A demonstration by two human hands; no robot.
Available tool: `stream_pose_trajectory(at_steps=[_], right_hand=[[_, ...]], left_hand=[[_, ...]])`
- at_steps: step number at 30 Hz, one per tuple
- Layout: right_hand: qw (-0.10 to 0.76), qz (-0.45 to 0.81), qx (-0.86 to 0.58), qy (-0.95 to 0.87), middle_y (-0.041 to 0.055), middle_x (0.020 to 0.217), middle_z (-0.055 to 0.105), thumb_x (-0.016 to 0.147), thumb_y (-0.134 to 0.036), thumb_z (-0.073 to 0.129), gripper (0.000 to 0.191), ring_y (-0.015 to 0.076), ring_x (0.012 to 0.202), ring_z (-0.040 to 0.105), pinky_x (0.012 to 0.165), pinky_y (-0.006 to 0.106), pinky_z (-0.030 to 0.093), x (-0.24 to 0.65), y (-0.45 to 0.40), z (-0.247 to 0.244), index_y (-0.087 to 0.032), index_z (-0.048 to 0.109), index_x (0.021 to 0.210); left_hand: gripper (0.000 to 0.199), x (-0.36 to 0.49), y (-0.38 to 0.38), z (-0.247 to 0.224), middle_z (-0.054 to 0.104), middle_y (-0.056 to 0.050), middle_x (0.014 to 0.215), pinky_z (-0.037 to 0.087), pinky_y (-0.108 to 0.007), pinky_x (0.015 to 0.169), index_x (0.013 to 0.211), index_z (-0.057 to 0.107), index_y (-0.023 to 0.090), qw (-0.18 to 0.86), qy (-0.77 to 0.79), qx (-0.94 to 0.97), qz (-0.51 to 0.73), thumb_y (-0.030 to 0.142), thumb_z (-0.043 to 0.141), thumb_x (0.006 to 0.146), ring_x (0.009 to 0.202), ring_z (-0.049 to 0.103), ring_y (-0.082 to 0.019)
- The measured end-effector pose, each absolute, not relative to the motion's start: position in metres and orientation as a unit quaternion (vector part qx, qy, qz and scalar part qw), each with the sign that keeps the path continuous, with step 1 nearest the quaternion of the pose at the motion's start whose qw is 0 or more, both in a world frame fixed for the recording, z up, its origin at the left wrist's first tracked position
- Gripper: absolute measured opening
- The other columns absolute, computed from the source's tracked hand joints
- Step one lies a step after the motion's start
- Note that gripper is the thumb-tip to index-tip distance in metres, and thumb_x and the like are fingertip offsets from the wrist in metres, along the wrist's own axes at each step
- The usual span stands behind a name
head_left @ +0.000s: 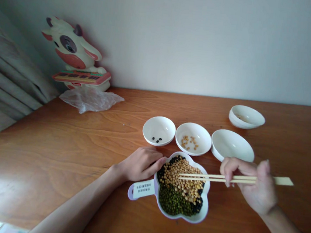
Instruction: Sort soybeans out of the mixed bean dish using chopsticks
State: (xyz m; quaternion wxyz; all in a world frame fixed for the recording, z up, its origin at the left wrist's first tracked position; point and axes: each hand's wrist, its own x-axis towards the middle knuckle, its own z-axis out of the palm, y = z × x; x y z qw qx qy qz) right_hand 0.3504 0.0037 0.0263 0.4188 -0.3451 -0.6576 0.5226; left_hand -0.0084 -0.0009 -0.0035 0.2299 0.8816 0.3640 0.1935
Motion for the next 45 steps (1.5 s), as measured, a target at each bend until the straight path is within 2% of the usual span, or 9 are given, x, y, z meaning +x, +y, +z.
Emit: stream_pose_trajectory(at_steps=[14,27,35,45], right_hand=[[0.474,0.505,-0.364,-0.623,0.0064,0.056,0.058,0.107,-0.083,0.023,0.089,0.0185,0.051,0.052,0.048,0.032,0.042,0.334,-0.003,0.023,-0.023,0.070,0.061],[0.459,0.518,-0.396,-0.603,0.0055,0.057,0.057,0.103,-0.088,0.022,0.089,0.0176,0.051,0.050,0.047,0.031,0.040,0.336,-0.001,0.021,-0.022,0.068,0.064],[0.484,0.501,-0.384,-0.606,0.0063,0.056,0.059,0.108,-0.077,0.035,0.081,0.0179,0.049,0.052,0.046,0.032,0.041,0.335,-0.002,0.020,-0.022,0.072,0.061],[0.524,0.458,-0.370,-0.616,0.0049,0.048,0.058,0.113,-0.058,0.042,0.072,0.0193,0.049,0.054,0.048,0.036,0.039,0.342,-0.006,0.013,-0.026,0.078,0.060]], left_hand=[[0.049,-0.010,0.000,-0.006,0.063,-0.004,0.079,0.044,-0.033,0.076,0.083,0.054,0.020,0.234,0.362,0.882,0.192,0.039,0.031,0.121,0.074,0.058,-0.018],[0.048,-0.010,0.000,-0.008,0.059,-0.003,0.077,0.040,-0.033,0.072,0.081,0.050,0.020,0.229,0.364,0.882,0.195,0.039,0.032,0.121,0.071,0.053,-0.017],[0.049,-0.009,0.001,-0.008,0.061,-0.004,0.078,0.042,-0.033,0.074,0.082,0.052,0.020,0.228,0.372,0.880,0.186,0.041,0.031,0.121,0.073,0.055,-0.018],[0.047,-0.010,0.000,-0.008,0.059,-0.003,0.077,0.040,-0.033,0.072,0.081,0.050,0.020,0.235,0.365,0.879,0.195,0.038,0.033,0.121,0.070,0.053,-0.017]])
